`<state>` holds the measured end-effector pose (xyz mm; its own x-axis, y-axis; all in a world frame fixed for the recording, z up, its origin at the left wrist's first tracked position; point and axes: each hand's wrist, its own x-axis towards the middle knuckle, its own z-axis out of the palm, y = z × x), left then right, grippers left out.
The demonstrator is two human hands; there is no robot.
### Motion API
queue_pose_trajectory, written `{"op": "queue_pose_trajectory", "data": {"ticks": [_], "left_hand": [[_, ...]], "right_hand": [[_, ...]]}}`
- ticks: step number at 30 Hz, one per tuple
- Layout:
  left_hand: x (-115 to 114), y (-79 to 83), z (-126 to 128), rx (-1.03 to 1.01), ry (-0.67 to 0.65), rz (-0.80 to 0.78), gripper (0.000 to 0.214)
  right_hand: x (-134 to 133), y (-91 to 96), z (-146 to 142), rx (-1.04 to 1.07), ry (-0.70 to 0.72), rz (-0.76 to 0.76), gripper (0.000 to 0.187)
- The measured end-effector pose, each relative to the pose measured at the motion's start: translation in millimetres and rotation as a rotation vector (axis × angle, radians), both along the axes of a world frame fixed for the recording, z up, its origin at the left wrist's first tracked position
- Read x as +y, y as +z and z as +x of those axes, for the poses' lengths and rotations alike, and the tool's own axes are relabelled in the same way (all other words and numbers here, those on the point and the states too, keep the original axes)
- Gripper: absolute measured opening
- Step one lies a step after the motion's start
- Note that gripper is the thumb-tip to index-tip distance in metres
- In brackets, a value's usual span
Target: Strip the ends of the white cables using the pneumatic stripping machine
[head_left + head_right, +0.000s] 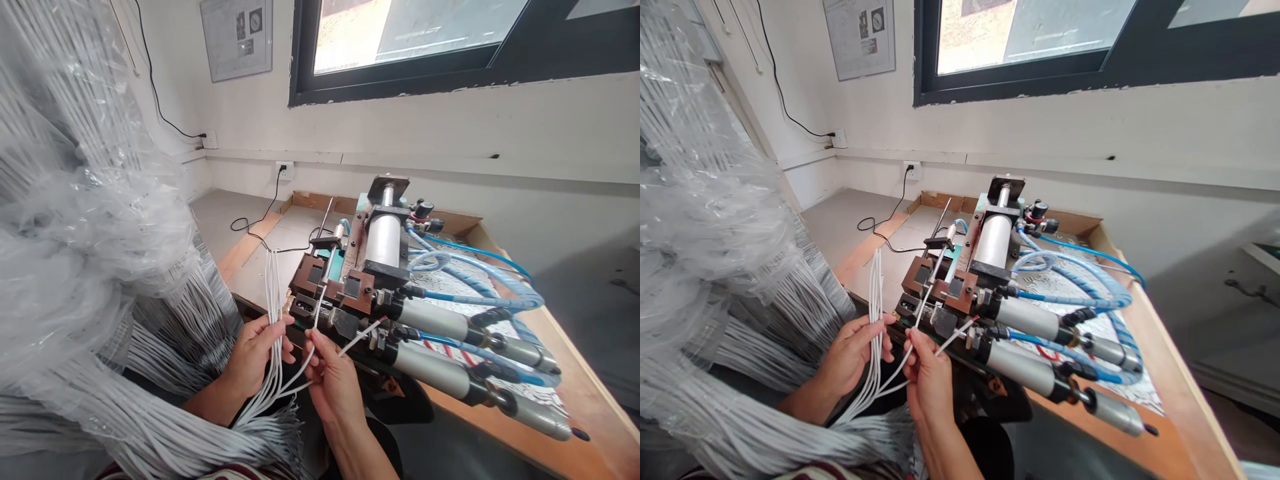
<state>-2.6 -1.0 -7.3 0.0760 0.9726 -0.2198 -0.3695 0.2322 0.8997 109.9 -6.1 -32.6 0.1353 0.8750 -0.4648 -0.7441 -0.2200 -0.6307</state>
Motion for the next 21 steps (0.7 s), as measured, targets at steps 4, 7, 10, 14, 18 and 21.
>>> {"op": "queue_pose_trajectory", "data": {"ticks": [4, 7, 10, 14, 18, 21], "left_hand": [[1, 1.1, 0, 0.025, 0.043, 0.005, 0.024], [1, 2.1, 0, 0.023, 0.082, 0.01, 0.019], [1, 2.4, -1, 0.037, 0.082, 0.025, 0.016], [0, 1.5, -1, 0.067, 0.058, 0.023, 0.017], [-6, -0.9, 1, 0.054, -0.024, 0.014, 0.017], [-9, -3.3, 2, 0.089, -0.101, -0.005, 0.015]], "right_hand": [[5, 2.1, 0, 0.09, 0.028, -0.005, 0.028], [6, 0.8, 1, 0.14, 0.039, 0.003, 0.025], [5, -1.1, 0, 0.154, 0.062, 0.022, 0.023], [2, 2.1, -2, 0.139, 0.13, 0.097, 0.024], [-2, 7.7, -4, 0.035, 0.197, 0.161, 0.029], [-6, 5.3, -4, -0.094, 0.144, 0.173, 0.028]]}}
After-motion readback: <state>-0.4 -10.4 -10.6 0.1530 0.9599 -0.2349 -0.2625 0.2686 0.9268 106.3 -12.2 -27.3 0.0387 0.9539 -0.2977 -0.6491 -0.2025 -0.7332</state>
